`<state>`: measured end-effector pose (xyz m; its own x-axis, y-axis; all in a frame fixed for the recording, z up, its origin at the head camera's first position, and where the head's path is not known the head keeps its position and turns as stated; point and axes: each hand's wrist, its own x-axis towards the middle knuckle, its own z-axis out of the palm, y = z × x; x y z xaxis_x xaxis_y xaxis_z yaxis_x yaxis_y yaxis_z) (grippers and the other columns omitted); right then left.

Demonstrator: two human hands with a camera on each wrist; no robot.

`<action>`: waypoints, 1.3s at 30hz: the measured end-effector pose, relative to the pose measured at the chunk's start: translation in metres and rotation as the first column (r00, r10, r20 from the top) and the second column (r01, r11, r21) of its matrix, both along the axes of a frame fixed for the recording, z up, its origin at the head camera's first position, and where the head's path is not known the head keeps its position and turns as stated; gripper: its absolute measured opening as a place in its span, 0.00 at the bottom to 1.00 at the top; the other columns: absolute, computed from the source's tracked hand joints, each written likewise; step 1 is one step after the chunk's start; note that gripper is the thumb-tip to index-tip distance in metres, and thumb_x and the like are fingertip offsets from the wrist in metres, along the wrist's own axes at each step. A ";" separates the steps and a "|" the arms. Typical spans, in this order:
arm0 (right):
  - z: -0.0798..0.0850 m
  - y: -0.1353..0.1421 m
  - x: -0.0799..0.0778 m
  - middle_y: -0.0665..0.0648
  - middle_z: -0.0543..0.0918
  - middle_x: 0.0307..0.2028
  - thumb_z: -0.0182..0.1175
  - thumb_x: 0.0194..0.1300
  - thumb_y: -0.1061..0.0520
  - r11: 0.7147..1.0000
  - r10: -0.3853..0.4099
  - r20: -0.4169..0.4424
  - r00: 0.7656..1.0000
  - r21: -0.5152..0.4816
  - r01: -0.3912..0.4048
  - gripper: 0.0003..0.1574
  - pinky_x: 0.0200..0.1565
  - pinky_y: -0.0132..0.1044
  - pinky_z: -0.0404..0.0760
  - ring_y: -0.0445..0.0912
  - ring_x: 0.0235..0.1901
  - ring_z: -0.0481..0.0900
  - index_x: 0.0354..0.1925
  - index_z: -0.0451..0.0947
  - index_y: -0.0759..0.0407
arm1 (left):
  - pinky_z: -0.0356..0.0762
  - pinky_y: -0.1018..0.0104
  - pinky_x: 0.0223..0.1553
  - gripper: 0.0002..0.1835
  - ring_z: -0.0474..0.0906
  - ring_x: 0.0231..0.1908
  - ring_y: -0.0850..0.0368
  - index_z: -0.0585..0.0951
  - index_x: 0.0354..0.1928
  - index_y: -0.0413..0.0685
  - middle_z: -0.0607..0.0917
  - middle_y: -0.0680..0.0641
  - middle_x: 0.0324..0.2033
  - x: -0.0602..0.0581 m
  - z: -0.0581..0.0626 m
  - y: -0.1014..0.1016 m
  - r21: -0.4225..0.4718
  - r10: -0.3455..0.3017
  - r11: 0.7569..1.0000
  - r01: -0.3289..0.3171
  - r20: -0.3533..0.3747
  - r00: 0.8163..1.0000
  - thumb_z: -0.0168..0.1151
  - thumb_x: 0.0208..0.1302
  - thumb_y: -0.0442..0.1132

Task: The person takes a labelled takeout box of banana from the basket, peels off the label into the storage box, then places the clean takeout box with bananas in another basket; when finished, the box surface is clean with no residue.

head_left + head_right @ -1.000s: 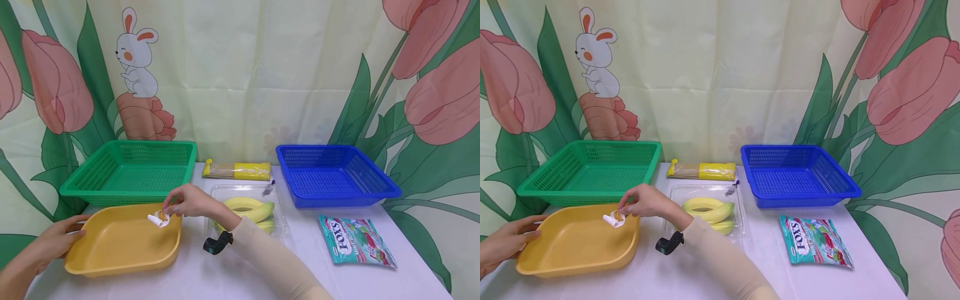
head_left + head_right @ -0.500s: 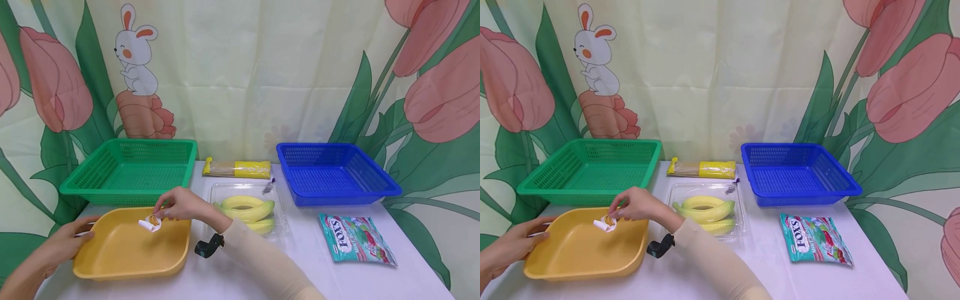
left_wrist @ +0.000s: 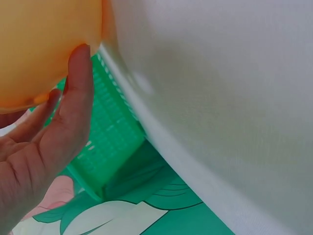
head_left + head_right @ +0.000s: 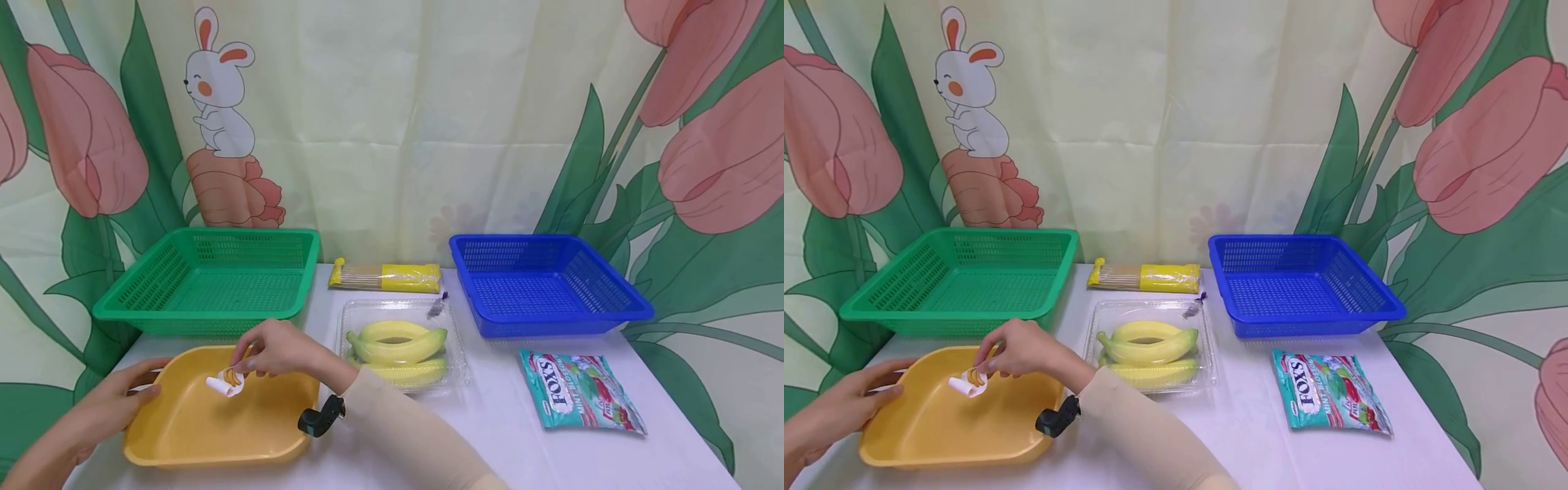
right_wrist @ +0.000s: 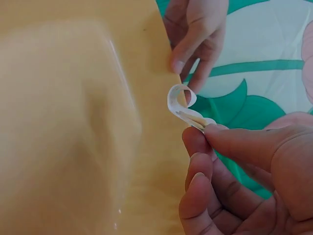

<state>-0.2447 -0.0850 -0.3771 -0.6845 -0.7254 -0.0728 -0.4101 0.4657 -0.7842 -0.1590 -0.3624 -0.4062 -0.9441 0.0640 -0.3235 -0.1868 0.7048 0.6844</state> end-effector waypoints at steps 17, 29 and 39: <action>-0.013 -0.021 0.001 0.50 0.91 0.27 0.71 0.69 0.59 0.998 -0.031 -0.023 0.999 0.053 0.032 0.03 0.23 0.27 0.82 0.42 0.20 0.88 0.37 0.89 0.51 | 0.89 0.57 0.48 0.30 0.80 0.57 0.31 0.56 0.77 0.23 0.67 0.16 0.69 0.002 0.000 0.005 -0.036 0.026 0.999 -0.025 0.028 0.999 0.48 0.83 0.33; -0.015 -0.033 0.007 0.46 0.89 0.21 0.72 0.69 0.57 0.983 -0.038 -0.106 0.994 0.174 0.056 0.04 0.22 0.24 0.81 0.36 0.16 0.84 0.36 0.89 0.47 | 0.87 0.59 0.47 0.30 0.79 0.59 0.30 0.55 0.78 0.24 0.65 0.15 0.69 0.003 0.000 0.006 -0.019 0.036 0.999 -0.035 0.053 0.998 0.47 0.84 0.34; -0.020 -0.040 0.008 0.43 0.87 0.17 0.71 0.70 0.51 0.938 0.058 -0.256 0.965 0.345 0.036 0.04 0.25 0.20 0.73 0.32 0.16 0.82 0.36 0.89 0.40 | 0.87 0.61 0.46 0.30 0.80 0.58 0.34 0.55 0.78 0.24 0.65 0.16 0.69 0.003 -0.001 0.003 -0.006 0.040 0.999 -0.040 0.048 0.998 0.47 0.84 0.35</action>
